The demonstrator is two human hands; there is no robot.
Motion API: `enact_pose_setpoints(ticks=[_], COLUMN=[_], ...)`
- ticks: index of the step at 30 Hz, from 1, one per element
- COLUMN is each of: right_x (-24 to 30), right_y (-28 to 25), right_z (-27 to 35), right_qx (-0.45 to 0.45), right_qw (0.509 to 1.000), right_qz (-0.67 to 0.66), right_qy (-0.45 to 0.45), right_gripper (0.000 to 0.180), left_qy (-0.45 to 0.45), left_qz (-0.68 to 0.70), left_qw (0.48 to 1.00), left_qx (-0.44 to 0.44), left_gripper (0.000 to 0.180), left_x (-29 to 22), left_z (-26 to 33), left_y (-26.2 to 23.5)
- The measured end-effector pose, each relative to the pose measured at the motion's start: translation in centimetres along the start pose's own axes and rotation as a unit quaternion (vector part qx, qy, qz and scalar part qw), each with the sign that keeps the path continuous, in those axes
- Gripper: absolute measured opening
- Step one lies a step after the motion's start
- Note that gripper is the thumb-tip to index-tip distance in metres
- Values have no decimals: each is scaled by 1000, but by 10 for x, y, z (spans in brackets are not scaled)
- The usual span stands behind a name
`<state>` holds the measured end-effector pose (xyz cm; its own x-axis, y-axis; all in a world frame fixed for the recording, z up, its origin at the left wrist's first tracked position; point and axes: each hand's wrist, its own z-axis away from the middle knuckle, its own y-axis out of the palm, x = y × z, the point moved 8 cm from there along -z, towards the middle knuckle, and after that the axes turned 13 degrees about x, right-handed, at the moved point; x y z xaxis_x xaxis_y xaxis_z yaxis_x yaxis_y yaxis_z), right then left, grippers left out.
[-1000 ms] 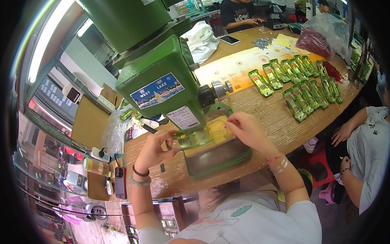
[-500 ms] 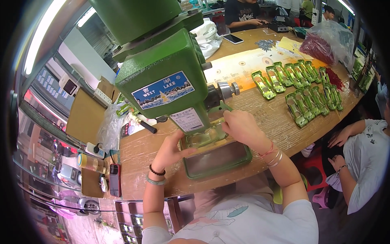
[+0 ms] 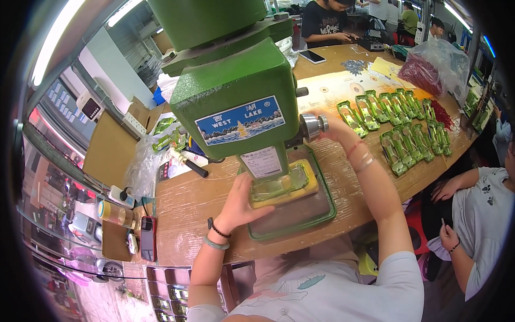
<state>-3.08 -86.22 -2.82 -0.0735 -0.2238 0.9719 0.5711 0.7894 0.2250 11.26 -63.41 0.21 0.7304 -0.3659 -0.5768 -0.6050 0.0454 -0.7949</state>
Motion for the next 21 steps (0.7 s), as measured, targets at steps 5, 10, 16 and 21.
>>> enact_pose_setpoints(ticks=[5, 10, 16, 21], right_x=[128, 248, 207, 189], right_y=[-19, 83, 132, 136], right_z=[-41, 91, 187, 197], right_qx=[-190, -180, -93, -120], right_qw=[939, 860, 816, 802], right_qz=[106, 219, 183, 181], right_qy=[-266, -425, -541, -556], right_gripper=[40, 29, 30, 32], left_qy=[9, 0, 11, -5], left_qz=[-2, 8, 14, 14], left_qw=[1000, 1000, 1000, 1000], left_qx=[-3, -2, 1, 4], left_gripper=[85, 85, 85, 85], left_x=[4, 6, 2, 7], left_z=[-3, 0, -6, -4], left_y=[3, 1, 4, 5])
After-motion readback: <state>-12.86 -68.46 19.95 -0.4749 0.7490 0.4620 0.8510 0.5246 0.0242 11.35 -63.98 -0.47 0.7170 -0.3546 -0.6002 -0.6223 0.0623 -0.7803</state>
